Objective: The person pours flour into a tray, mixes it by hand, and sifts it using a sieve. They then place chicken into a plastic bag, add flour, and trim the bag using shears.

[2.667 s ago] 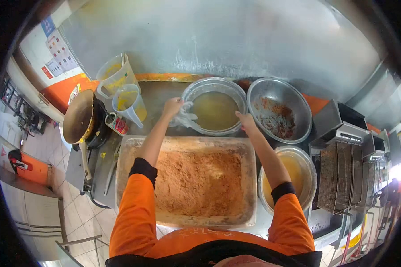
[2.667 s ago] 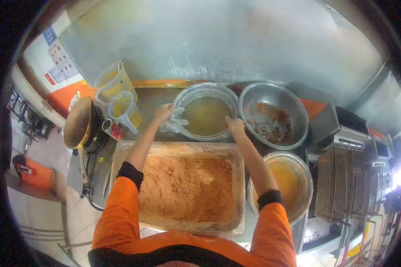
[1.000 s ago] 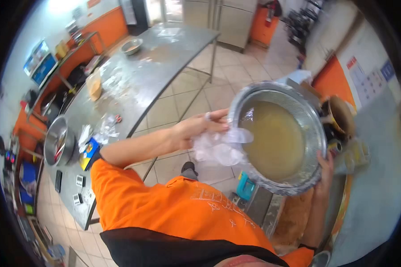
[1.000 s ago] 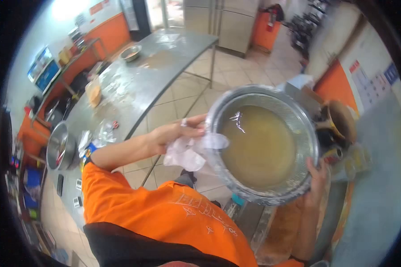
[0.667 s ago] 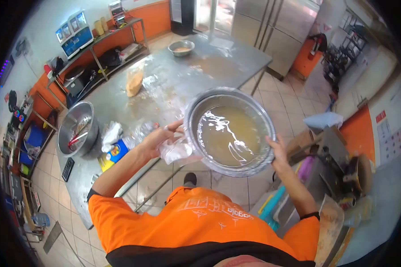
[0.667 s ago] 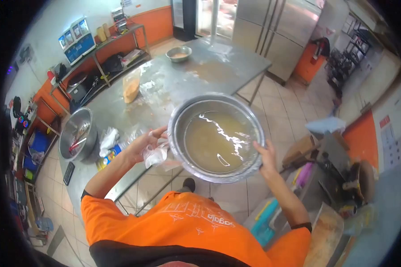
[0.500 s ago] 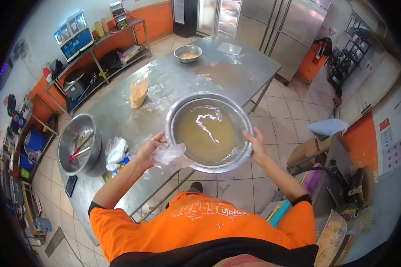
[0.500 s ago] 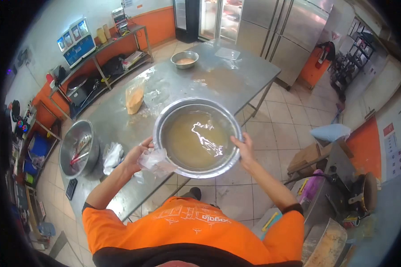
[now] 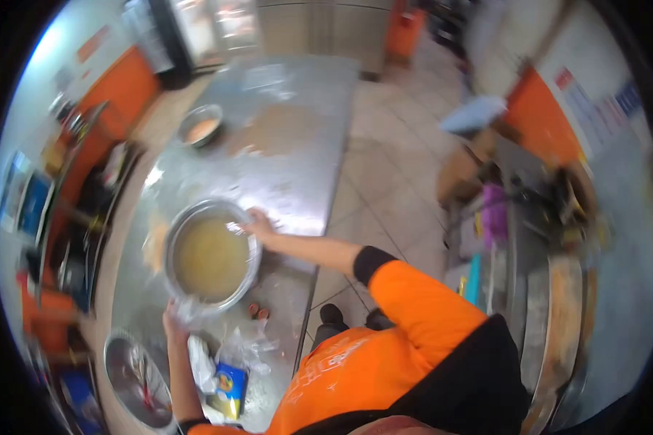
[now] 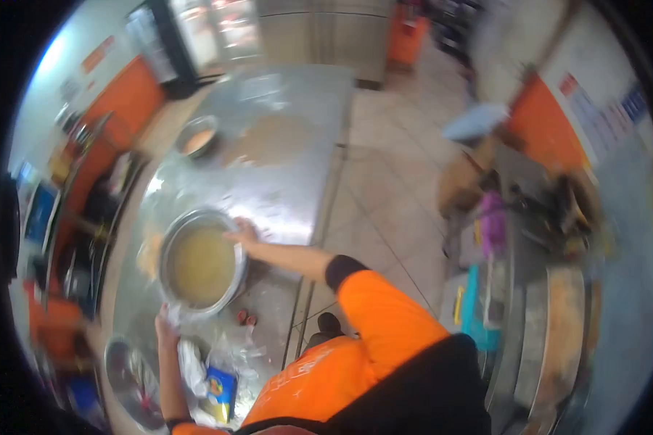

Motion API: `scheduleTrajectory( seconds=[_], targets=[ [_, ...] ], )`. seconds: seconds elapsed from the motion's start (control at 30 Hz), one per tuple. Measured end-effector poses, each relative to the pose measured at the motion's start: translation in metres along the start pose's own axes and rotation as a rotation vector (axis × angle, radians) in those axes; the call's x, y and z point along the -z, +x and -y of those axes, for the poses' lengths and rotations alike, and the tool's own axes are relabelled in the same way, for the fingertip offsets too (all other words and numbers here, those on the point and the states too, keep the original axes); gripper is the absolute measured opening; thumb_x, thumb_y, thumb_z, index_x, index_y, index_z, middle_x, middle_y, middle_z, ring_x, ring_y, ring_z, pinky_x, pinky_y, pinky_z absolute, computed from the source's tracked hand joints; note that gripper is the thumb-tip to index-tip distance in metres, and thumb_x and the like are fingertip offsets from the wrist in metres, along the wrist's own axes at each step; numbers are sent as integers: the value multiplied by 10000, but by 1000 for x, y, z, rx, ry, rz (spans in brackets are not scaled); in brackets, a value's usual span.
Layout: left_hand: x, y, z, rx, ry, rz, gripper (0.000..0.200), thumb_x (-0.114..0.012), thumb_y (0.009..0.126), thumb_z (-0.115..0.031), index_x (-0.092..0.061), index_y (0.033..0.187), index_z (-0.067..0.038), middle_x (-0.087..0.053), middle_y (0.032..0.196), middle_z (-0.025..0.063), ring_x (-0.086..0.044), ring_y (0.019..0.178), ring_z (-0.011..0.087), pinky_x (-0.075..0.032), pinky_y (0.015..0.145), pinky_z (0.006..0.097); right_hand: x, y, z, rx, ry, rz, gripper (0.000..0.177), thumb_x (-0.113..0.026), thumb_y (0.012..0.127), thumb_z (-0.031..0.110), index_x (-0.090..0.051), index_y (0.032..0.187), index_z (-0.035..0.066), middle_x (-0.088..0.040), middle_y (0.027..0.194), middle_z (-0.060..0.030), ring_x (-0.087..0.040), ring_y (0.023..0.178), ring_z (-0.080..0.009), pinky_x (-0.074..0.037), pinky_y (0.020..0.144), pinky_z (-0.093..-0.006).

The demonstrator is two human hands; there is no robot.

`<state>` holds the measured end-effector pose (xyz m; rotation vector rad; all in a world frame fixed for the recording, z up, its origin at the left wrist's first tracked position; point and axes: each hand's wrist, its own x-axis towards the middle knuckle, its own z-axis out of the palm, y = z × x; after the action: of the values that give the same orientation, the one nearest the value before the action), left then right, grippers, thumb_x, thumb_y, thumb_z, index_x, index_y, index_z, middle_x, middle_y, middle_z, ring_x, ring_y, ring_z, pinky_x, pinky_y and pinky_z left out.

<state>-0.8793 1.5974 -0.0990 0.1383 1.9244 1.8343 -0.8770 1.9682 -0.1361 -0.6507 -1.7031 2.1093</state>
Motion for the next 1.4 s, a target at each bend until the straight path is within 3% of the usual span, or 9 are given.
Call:
scheduleTrajectory(
  seconds=[0.07,0.2,0.27,0.4,0.53,0.6,0.8,1.23,1.4],
  targets=[
    [6,7,-2,169,-460,-72,293,-375,943,-199,-518,1128,-23,-624,966,108,-629,844,236,-535,708,367,5,-6,32,107,-174,155,362,-761,686,214,-579,943,35,-571,938,-102,-528,912,-187,-430,775,-327],
    [50,-3,-39,176,724,-149,509,-424,873,-215,-429,1318,31,-526,1204,198,-557,1044,266,-465,861,379,24,-8,36,123,-266,223,415,-714,747,364,-548,896,14,-559,887,-132,-527,830,-228,-424,756,-349],
    [119,-4,-6,-386,1147,-521,613,-452,851,-342,-403,1339,25,-511,1206,200,-540,1040,278,-471,805,394,43,-38,43,313,-345,-109,422,-657,796,411,-511,913,33,-545,814,-118,-531,774,-260,-428,715,-350],
    [-160,-62,-140,-370,537,-49,782,-473,798,-526,-354,1374,-10,-500,1205,171,-533,1027,307,-466,815,403,121,-99,24,169,-146,633,482,-663,802,381,-478,1121,70,-531,1145,-121,-527,975,-245,-417,830,-370],
    [-351,-56,-141,107,315,712,630,-447,678,-125,-475,1296,-7,-554,1177,111,-566,1028,187,-432,685,236,157,-237,110,277,213,201,359,-690,811,251,-620,1094,42,-652,965,-57,-581,945,-159,-451,838,-325],
    [-399,-33,-107,110,88,885,600,-497,745,-190,-455,1321,-25,-531,1180,65,-556,1016,168,-444,641,183,212,-240,73,-209,196,410,412,-700,807,241,-578,1135,23,-641,928,-39,-591,852,-129,-479,761,-293],
    [-517,-50,-85,553,-600,986,664,-623,786,-338,-421,1341,-34,-476,1293,117,-515,1118,266,-470,857,330,298,-317,147,-81,12,-820,268,-698,814,202,-602,976,12,-612,785,-5,-524,617,-50,-416,524,-204],
    [-666,-111,-32,536,354,1850,743,-729,741,-266,-378,1356,-42,-447,1330,115,-459,1197,250,-391,990,384,423,-374,142,360,32,-1361,270,-669,842,161,-537,1016,2,-564,810,-12,-494,750,-66,-407,660,-214],
    [-702,-152,20,863,105,1336,327,-650,850,-214,-578,1133,-66,-599,1118,10,-570,1015,141,-478,862,306,449,-361,129,513,70,-1579,301,-634,862,118,-451,1077,13,-550,858,-33,-521,736,-96,-437,672,-229]
  ],
)
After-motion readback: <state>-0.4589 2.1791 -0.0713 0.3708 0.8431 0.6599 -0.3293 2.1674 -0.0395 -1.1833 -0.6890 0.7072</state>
